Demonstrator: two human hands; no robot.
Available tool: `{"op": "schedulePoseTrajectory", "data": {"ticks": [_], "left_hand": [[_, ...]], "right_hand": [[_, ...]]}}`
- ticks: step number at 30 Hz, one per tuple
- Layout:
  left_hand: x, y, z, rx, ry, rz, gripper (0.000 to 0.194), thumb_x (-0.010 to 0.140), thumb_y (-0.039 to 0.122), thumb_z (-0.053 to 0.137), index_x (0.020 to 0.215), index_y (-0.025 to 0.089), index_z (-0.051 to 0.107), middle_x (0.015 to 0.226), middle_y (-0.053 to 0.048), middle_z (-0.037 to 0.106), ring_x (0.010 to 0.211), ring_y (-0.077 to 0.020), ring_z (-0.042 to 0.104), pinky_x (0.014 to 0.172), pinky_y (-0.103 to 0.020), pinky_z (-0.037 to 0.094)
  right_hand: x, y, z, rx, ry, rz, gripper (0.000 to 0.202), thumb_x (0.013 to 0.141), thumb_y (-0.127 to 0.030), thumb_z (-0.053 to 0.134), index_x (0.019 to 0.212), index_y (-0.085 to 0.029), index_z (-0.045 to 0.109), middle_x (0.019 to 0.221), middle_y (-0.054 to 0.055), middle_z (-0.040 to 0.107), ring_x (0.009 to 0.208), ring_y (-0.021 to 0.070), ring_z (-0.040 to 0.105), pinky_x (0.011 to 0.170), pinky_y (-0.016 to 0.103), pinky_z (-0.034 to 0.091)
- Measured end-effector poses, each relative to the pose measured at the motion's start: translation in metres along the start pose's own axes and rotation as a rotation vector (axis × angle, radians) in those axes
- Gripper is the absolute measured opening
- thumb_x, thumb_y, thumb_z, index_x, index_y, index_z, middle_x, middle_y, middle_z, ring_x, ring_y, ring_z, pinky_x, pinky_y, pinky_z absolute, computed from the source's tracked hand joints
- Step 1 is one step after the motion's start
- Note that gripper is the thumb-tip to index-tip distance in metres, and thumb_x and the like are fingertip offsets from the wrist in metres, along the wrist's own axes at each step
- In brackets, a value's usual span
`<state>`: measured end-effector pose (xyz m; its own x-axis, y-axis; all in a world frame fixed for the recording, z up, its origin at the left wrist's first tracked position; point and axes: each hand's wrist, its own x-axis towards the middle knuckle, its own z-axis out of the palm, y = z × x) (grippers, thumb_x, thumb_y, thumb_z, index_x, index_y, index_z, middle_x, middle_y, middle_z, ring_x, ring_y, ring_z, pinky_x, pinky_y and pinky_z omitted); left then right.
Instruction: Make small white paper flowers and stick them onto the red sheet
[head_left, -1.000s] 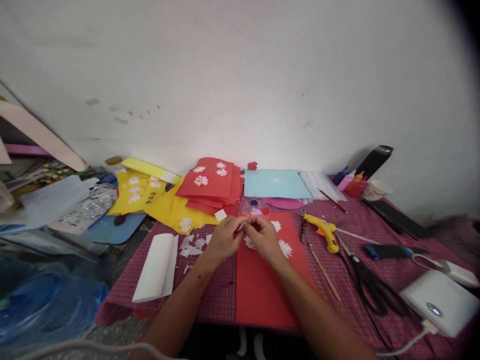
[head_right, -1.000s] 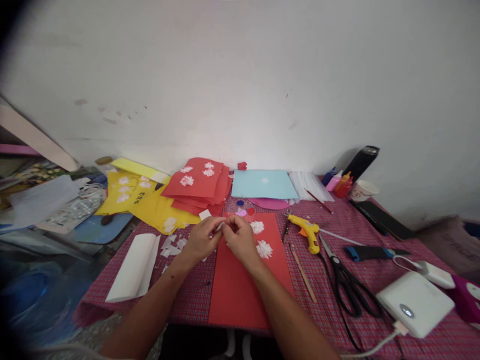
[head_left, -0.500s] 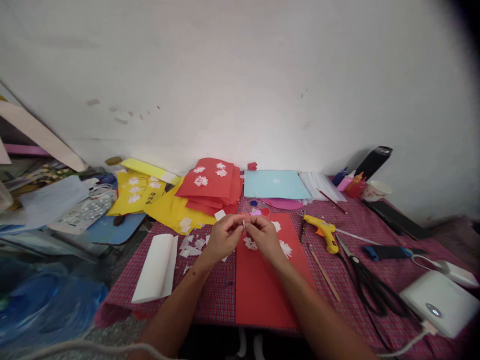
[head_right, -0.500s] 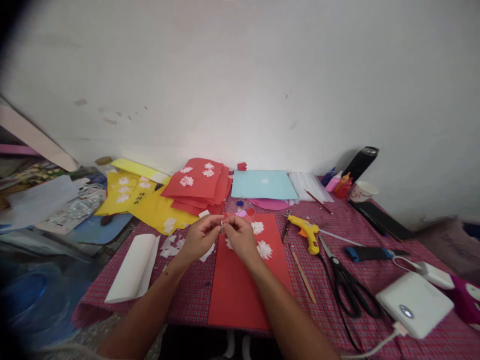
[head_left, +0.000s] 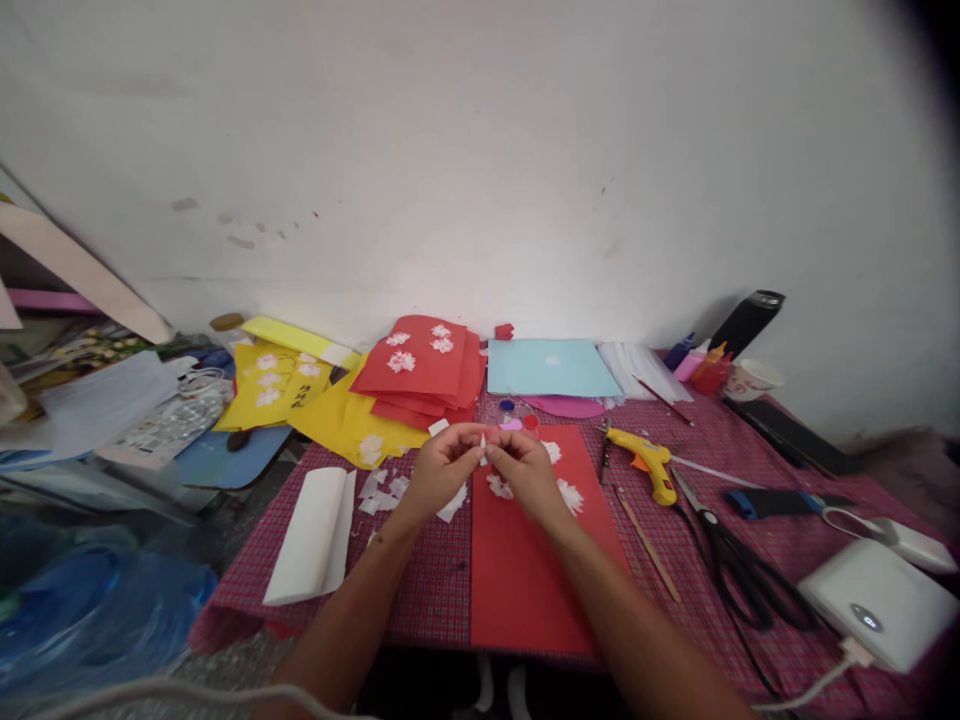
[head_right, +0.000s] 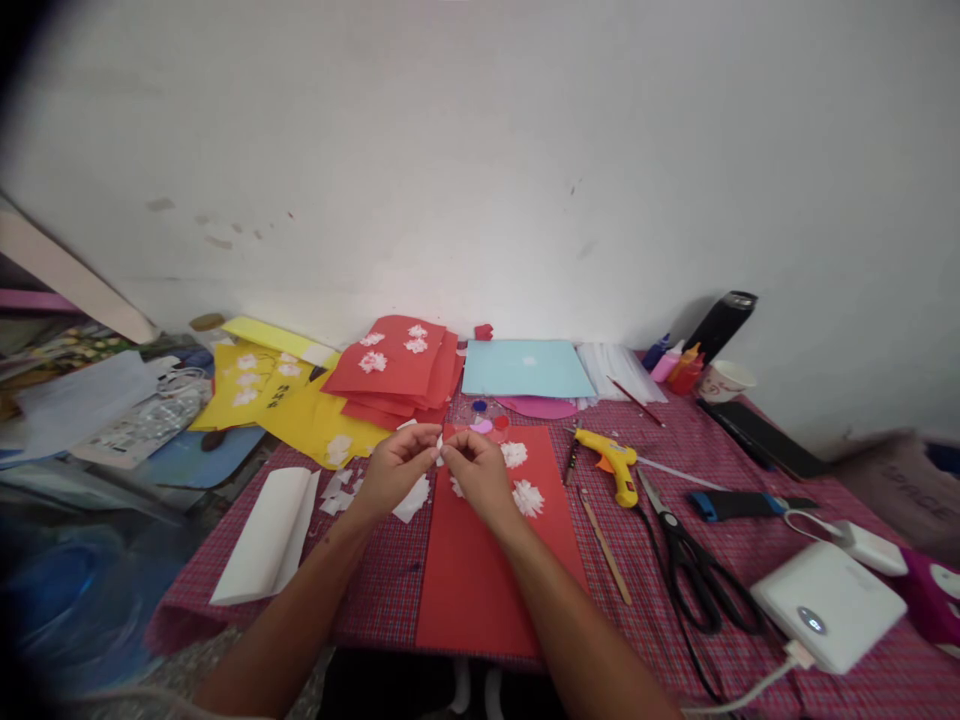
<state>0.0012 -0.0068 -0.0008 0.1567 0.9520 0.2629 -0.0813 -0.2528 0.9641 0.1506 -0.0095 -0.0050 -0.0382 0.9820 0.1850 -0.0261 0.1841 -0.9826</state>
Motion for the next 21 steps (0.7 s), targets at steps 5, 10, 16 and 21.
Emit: {"op": "schedulePoseTrajectory", "data": {"ticks": [5, 10, 16, 21], "left_hand": [[0.0003, -0.0004, -0.0003, -0.041, 0.059, -0.051, 0.029, 0.078, 0.026, 0.069, 0.106, 0.017, 0.068, 0.088, -0.005, 0.07, 0.075, -0.0122, 0.063, 0.068, -0.023, 0.051], [0.0006, -0.0005, -0.0017, -0.055, 0.077, -0.082, 0.031, 0.079, 0.027, 0.07, 0.107, 0.016, 0.067, 0.086, -0.005, 0.07, 0.067, -0.0115, 0.062, 0.065, -0.024, 0.051], [0.0014, -0.0006, -0.0019, -0.041, 0.102, -0.085, 0.029, 0.078, 0.027, 0.071, 0.104, 0.016, 0.068, 0.083, -0.003, 0.07, 0.067, -0.0115, 0.063, 0.065, -0.024, 0.051], [0.0016, -0.0034, -0.0031, -0.046, 0.138, -0.08, 0.026, 0.078, 0.029, 0.071, 0.101, 0.017, 0.068, 0.083, -0.003, 0.071, 0.071, -0.0126, 0.064, 0.067, -0.025, 0.053]], "right_hand": [[0.0002, 0.0012, -0.0007, 0.008, 0.003, 0.03, 0.021, 0.079, -0.037, 0.065, 0.07, -0.019, 0.06, 0.055, -0.005, 0.049, 0.048, 0.0105, 0.043, 0.047, 0.023, 0.034], [0.0002, 0.0006, -0.0023, -0.033, 0.014, 0.003, 0.016, 0.08, -0.034, 0.064, 0.073, -0.018, 0.065, 0.059, -0.004, 0.052, 0.051, 0.0111, 0.043, 0.049, 0.024, 0.036], [-0.001, 0.0013, -0.0032, -0.124, -0.004, -0.103, 0.011, 0.082, -0.029, 0.062, 0.082, -0.019, 0.068, 0.073, 0.0, 0.062, 0.063, 0.0143, 0.053, 0.058, 0.026, 0.042], [-0.0041, -0.0011, -0.0021, -0.244, -0.03, -0.224, 0.011, 0.085, -0.026, 0.061, 0.09, -0.02, 0.069, 0.077, 0.002, 0.063, 0.067, 0.0156, 0.055, 0.061, 0.027, 0.042]]}}
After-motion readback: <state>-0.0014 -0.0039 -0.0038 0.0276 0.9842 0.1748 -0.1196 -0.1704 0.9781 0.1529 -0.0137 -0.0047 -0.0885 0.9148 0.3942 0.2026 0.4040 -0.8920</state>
